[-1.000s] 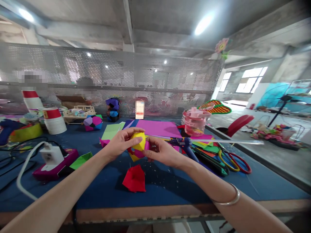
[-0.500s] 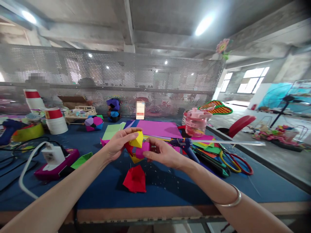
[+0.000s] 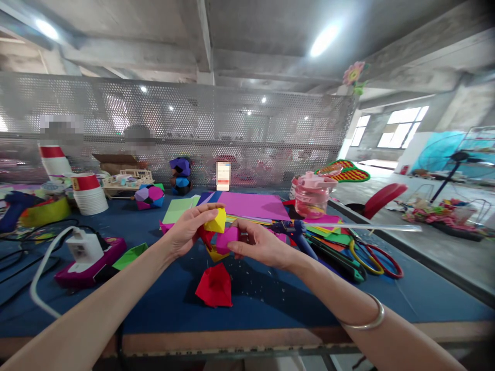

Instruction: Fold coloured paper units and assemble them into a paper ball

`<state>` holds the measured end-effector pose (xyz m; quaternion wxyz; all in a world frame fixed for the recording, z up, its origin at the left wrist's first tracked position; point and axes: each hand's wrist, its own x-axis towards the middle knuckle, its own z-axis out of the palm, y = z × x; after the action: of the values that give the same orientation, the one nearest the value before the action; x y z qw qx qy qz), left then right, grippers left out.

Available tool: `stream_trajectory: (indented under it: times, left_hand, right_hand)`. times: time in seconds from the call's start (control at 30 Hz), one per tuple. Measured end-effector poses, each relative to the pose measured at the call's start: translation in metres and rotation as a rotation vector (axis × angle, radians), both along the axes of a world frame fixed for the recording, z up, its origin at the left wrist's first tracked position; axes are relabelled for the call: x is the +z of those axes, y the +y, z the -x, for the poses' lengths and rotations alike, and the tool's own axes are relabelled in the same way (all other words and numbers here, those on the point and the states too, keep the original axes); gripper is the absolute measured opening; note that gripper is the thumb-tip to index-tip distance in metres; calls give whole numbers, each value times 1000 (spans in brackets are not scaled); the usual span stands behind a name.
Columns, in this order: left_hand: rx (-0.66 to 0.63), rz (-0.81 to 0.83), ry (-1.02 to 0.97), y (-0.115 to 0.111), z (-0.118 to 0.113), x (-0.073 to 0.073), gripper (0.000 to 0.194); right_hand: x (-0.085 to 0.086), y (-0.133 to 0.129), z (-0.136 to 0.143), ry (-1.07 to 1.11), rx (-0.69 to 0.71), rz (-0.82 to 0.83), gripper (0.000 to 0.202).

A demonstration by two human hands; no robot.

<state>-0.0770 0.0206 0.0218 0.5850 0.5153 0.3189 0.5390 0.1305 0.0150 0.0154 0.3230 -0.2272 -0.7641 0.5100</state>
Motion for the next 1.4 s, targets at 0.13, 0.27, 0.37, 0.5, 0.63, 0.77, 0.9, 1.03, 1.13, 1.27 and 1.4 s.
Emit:
stream_trajectory:
  times: [0.13, 0.27, 0.37, 0.5, 0.63, 0.77, 0.9, 1.03, 1.13, 1.27, 1.4]
  left_hand:
    - [-1, 5, -19, -1, -1, 0, 40]
    - [8, 0, -24, -1, -1, 0, 40]
    - [18, -1, -37, 0, -2, 0, 41]
    - [21, 0, -48, 1, -3, -2, 41]
    - [26, -4, -44, 1, -2, -4, 40]
    - [29, -8, -43, 1, -2, -4, 43]
    - [41, -11, -49, 1, -4, -4, 44]
    - [48, -11, -40, 0, -4, -3, 43]
    - [50, -14, -34, -1, -5, -3, 44]
    - [35, -6, -3, -4, -7, -3, 43]
    - [32, -33, 38, -5, -9, -2, 38]
  right_hand:
    - [0, 1, 0, 0, -11, 10, 38]
    - [1, 0, 0, -5, -23, 18, 35]
    - [2, -2, 0, 0, -34, 30, 36]
    - [3, -2, 0, -1, -34, 34, 38]
    - [1, 1, -1, 9, -13, 28, 40]
    - [-1, 3, -1, 18, -4, 28, 42]
    - [-2, 3, -1, 33, -2, 36, 46]
    - [-1, 2, -1, 35, -1, 31, 48]
    - [0, 2, -1, 32, 2, 15, 50]
    - [-1, 2, 0, 26, 8, -9, 51]
    - [-1, 1, 1, 17, 9, -17, 47]
